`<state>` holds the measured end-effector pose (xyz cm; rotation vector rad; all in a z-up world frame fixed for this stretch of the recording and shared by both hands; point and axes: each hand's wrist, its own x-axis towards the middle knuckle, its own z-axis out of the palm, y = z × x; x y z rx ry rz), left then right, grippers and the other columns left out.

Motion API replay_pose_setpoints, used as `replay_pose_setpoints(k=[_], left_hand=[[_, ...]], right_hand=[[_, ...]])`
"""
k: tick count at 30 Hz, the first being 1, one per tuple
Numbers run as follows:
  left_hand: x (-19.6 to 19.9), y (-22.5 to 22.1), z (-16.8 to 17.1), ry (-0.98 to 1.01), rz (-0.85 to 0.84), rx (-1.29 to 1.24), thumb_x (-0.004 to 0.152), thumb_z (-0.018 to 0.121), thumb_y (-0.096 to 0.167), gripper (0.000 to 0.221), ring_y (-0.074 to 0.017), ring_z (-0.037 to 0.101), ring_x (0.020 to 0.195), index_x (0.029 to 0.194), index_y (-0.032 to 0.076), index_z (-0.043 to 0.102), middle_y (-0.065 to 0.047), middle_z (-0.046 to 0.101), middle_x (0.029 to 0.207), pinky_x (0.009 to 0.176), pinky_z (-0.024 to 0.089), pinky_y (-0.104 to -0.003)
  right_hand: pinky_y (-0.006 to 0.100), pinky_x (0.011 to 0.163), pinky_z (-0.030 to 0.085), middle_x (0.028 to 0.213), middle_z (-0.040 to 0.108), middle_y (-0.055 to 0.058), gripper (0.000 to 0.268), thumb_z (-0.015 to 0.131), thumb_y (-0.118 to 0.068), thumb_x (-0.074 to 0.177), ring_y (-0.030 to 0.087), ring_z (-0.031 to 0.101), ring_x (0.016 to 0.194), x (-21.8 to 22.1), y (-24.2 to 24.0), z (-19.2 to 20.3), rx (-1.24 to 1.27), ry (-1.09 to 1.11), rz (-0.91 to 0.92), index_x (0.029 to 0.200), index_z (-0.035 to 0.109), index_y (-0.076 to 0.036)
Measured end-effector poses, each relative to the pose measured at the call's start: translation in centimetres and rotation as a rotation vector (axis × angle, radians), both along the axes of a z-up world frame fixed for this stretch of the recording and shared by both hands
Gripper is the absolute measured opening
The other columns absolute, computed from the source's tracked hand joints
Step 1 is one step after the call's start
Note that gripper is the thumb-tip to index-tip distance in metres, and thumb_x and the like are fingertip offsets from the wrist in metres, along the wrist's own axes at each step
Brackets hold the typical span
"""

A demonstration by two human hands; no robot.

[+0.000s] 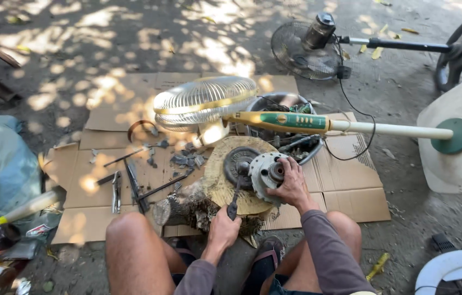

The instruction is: Disassembling a metal mechanical component using a hammer and a metal punch on a wooden stump

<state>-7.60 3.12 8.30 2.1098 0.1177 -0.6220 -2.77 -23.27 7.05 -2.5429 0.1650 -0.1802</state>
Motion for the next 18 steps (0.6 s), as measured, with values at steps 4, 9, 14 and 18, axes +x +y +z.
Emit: replay_pose_setpoints(k=[4, 9, 14, 18], left_hand=[[0.5, -0.3, -0.4, -0.025, -0.008, -0.039, 0.091, 0.062, 0.016, 0.009, -0.0166, 0.054, 0.054, 0.097, 0.009, 0.061, 0.002, 0.06, 0.069, 0.051, 0.046, -0.033], [0.6, -0.6, 0.9, -0.315, 0.019, -0.311, 0.098, 0.064, 0.013, 0.009, -0.0128, 0.051, 0.043, 0.096, 0.008, 0.057, 0.0, 0.059, 0.069, 0.032, 0.044, -0.027], [1.1, -1.8, 3.1, -0.442, 0.198, -0.388, 0.094, 0.061, 0.011, 0.01, -0.0201, 0.054, 0.042, 0.085, 0.011, 0.056, -0.009, 0.053, 0.049, 0.039, 0.041, -0.031], [1.7, -0.1, -10.5, 0.008, 0.039, -0.037, 0.079, 0.066, 0.041, 0.034, -0.0449, 0.072, 0.089, 0.099, 0.014, 0.068, -0.023, 0.073, 0.082, 0.074, 0.049, -0.057]], right_hand=[[0.051, 0.114, 0.034, 0.15, 0.04, 0.015, 0.11, 0.098, -0.032, 0.045, 0.04, 0.04, 0.135, 0.6, -0.1, -0.7, -0.04, -0.06, 0.017, 0.141, 0.046, -0.018], [0.051, 0.115, 0.035, 0.153, 0.036, 0.019, 0.107, 0.097, -0.033, 0.048, 0.041, 0.038, 0.137, -0.2, 0.4, -0.8, 0.019, -0.026, -0.031, 0.141, 0.044, -0.017], [0.056, 0.111, 0.039, 0.145, 0.045, 0.011, 0.113, 0.091, -0.06, 0.038, 0.041, 0.045, 0.135, -0.1, -0.5, -2.8, 0.082, -0.024, -0.092, 0.138, 0.05, -0.025], [0.058, 0.112, 0.037, 0.145, 0.044, 0.013, 0.114, 0.091, -0.061, 0.038, 0.044, 0.044, 0.135, -0.1, -0.5, -2.7, 0.111, -0.042, -0.081, 0.138, 0.05, -0.025]])
